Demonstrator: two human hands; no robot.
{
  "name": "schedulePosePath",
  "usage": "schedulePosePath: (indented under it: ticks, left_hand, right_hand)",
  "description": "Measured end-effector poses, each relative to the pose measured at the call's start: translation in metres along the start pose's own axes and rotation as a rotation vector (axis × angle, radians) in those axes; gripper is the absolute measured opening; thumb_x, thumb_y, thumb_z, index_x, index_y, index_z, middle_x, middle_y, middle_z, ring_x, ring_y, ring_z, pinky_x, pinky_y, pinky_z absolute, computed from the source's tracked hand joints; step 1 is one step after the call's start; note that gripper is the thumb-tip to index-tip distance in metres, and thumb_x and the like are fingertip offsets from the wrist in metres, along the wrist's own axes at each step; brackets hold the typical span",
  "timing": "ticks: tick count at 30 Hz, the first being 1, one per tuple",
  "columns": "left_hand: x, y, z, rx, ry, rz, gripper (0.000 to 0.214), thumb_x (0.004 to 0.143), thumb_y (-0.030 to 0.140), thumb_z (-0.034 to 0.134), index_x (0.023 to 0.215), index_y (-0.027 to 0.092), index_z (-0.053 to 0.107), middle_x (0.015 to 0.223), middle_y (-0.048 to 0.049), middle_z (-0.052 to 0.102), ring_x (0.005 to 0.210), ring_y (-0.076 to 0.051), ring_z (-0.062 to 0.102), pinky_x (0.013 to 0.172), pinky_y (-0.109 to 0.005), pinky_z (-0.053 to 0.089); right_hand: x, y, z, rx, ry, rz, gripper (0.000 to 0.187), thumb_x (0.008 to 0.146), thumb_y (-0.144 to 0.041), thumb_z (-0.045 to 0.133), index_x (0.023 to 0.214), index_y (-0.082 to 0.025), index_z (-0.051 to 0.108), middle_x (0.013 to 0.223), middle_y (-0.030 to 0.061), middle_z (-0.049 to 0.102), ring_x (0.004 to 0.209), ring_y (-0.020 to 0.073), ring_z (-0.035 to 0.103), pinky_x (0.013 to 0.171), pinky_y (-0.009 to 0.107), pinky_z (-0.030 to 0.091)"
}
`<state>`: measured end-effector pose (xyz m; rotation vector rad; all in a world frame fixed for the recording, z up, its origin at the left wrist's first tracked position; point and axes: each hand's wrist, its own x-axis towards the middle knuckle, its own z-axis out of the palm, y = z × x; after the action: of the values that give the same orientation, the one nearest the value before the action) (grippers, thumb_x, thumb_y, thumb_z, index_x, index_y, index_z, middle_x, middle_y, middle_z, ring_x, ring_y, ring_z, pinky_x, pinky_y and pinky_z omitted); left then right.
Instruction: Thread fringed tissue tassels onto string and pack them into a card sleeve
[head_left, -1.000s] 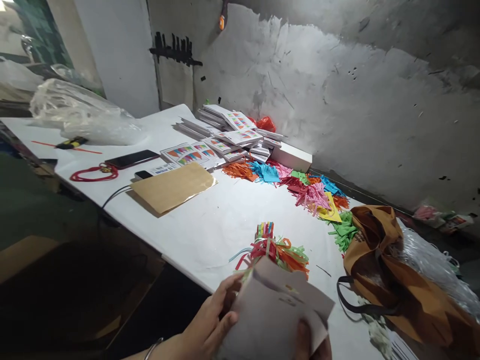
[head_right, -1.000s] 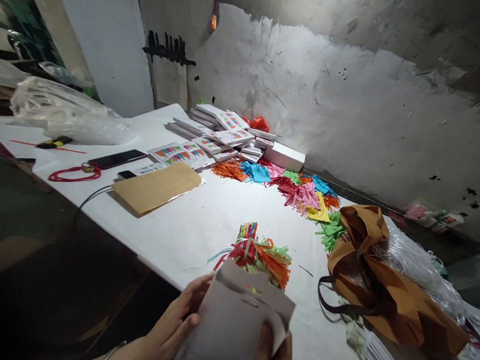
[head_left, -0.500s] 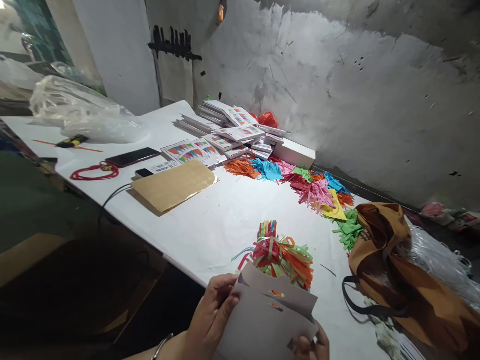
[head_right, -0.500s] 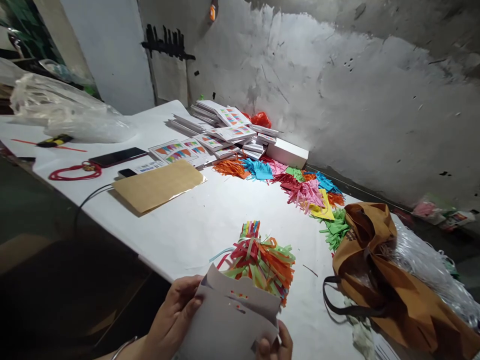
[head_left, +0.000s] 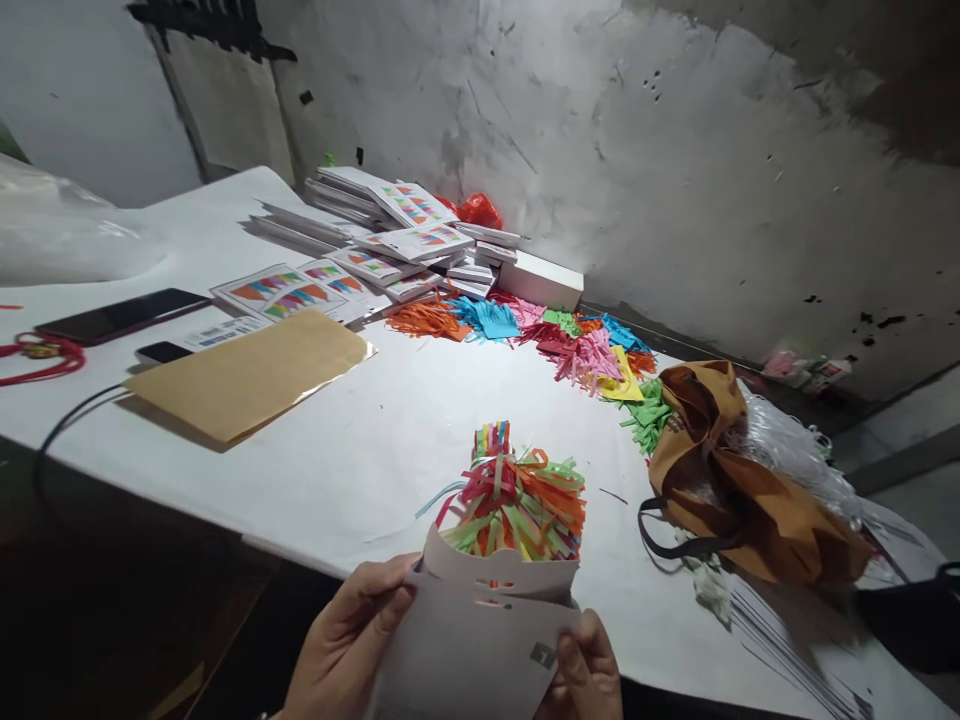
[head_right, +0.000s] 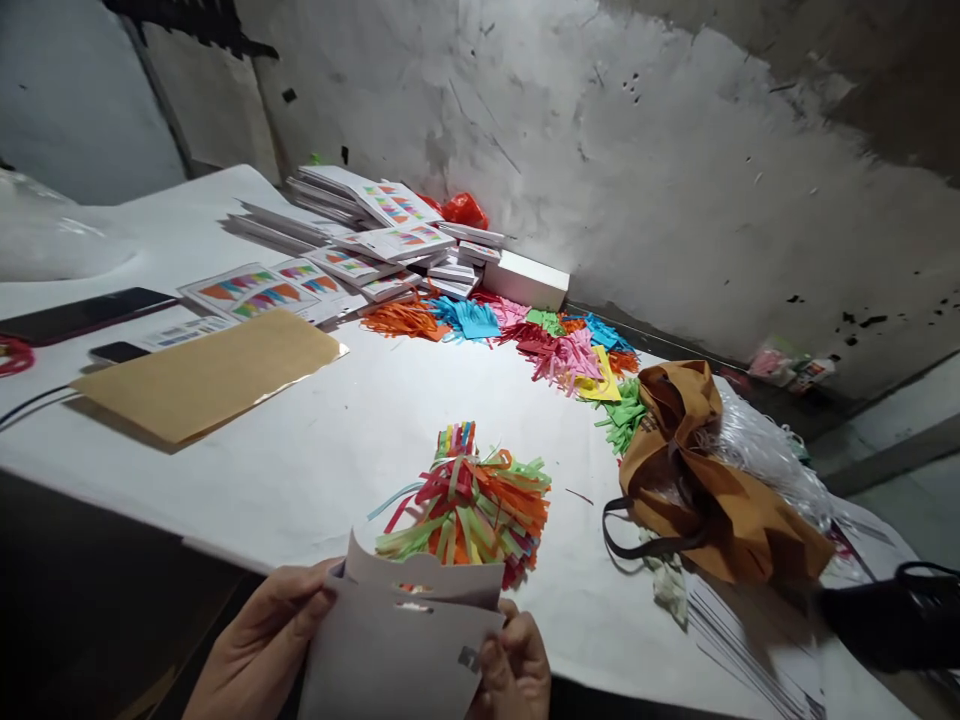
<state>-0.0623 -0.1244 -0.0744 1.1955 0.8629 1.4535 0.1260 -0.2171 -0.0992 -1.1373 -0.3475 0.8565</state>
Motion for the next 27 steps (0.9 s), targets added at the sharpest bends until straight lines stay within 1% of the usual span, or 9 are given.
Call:
schedulePosePath:
  ticks: [3, 6, 9, 11, 14, 18, 21, 24, 27]
  left_hand:
    - [-0.001, 0.000, -0.004, -0.017, -0.006, -0.068, 0.019, 0.072, 0.044, 0.085, 0.081, 0.029, 0.079, 0.085, 0.0010, 0.079, 0.088, -0.019, 0.075, 0.081, -0.019, 0.060]
    - [0.001, -0.001, -0.009, -0.033, -0.002, -0.139, 0.018, 0.069, 0.042, 0.087, 0.078, 0.029, 0.080, 0.090, -0.0003, 0.080, 0.095, -0.020, 0.074, 0.085, -0.018, 0.059]
    - [0.005, -0.001, -0.012, -0.055, -0.013, -0.198, 0.016, 0.069, 0.039, 0.088, 0.075, 0.027, 0.079, 0.095, -0.0012, 0.080, 0.098, -0.021, 0.073, 0.086, -0.018, 0.059]
    - [0.008, -0.001, -0.013, -0.060, -0.017, -0.233, 0.017, 0.068, 0.039, 0.089, 0.073, 0.026, 0.078, 0.095, -0.0017, 0.079, 0.097, -0.021, 0.073, 0.085, -0.018, 0.059]
    - [0.011, 0.000, -0.013, -0.056, 0.000, -0.261, 0.020, 0.066, 0.039, 0.090, 0.070, 0.025, 0.076, 0.094, -0.0023, 0.079, 0.094, -0.021, 0.073, 0.082, -0.018, 0.059]
    - [0.013, 0.002, -0.012, -0.039, 0.010, -0.274, 0.025, 0.062, 0.040, 0.091, 0.065, 0.023, 0.074, 0.094, -0.0037, 0.078, 0.095, -0.022, 0.072, 0.082, -0.019, 0.059]
    - [0.012, 0.004, -0.010, -0.039, 0.000, -0.281, 0.029, 0.061, 0.044, 0.091, 0.063, 0.022, 0.073, 0.094, -0.0056, 0.078, 0.094, -0.024, 0.071, 0.081, -0.022, 0.059]
    - [0.011, 0.005, -0.008, -0.043, -0.011, -0.309, 0.032, 0.060, 0.048, 0.091, 0.062, 0.021, 0.073, 0.094, -0.0068, 0.078, 0.094, -0.025, 0.071, 0.080, -0.024, 0.059]
    - [0.010, 0.004, -0.009, -0.042, -0.018, -0.336, 0.034, 0.059, 0.051, 0.090, 0.063, 0.022, 0.073, 0.094, -0.0073, 0.078, 0.095, -0.025, 0.071, 0.081, -0.025, 0.059]
  right_hand:
    - [-0.002, -0.001, 0.012, 0.222, -0.002, 0.003, 0.050, 0.063, -0.047, 0.089, 0.071, -0.023, 0.045, 0.078, -0.0040, 0.063, 0.064, 0.0139, 0.064, 0.064, 0.028, 0.053]
    - [-0.004, -0.002, 0.020, 0.254, 0.056, -0.089, 0.044, 0.063, -0.038, 0.092, 0.081, -0.025, 0.054, 0.074, -0.0080, 0.063, 0.065, 0.0100, 0.062, 0.065, 0.022, 0.051]
    - [-0.005, -0.001, 0.022, 0.170, 0.199, -0.175, 0.050, 0.059, -0.037, 0.095, 0.096, -0.028, 0.063, 0.071, -0.0096, 0.064, 0.066, 0.0074, 0.062, 0.067, 0.017, 0.050]
    - [-0.007, 0.000, 0.021, 0.086, 0.248, -0.207, 0.045, 0.061, -0.041, 0.093, 0.093, -0.024, 0.067, 0.073, -0.0059, 0.068, 0.067, 0.0086, 0.063, 0.065, 0.017, 0.050]
    - [-0.009, 0.000, 0.021, -0.015, 0.249, -0.248, 0.042, 0.061, -0.047, 0.091, 0.085, -0.019, 0.071, 0.075, 0.0000, 0.070, 0.068, 0.0125, 0.064, 0.063, 0.020, 0.051]
    - [-0.012, -0.003, 0.022, -0.086, 0.280, -0.294, 0.042, 0.057, -0.045, 0.094, 0.079, -0.017, 0.072, 0.063, -0.0029, 0.065, 0.057, 0.0097, 0.058, 0.054, 0.018, 0.046]
    - [-0.010, -0.006, 0.021, 0.014, 0.214, -0.270, 0.041, 0.054, -0.040, 0.096, 0.072, -0.019, 0.066, 0.063, -0.0056, 0.061, 0.058, 0.0085, 0.057, 0.057, 0.018, 0.047]
    - [-0.006, -0.009, 0.018, 0.171, 0.057, -0.102, 0.051, 0.050, -0.041, 0.097, 0.069, -0.022, 0.054, 0.070, -0.0048, 0.064, 0.063, 0.0131, 0.062, 0.062, 0.025, 0.051]
    - [-0.003, -0.011, 0.015, 0.234, -0.015, -0.001, 0.055, 0.054, -0.038, 0.096, 0.067, -0.022, 0.044, 0.069, -0.0055, 0.065, 0.059, 0.0131, 0.062, 0.062, 0.027, 0.052]
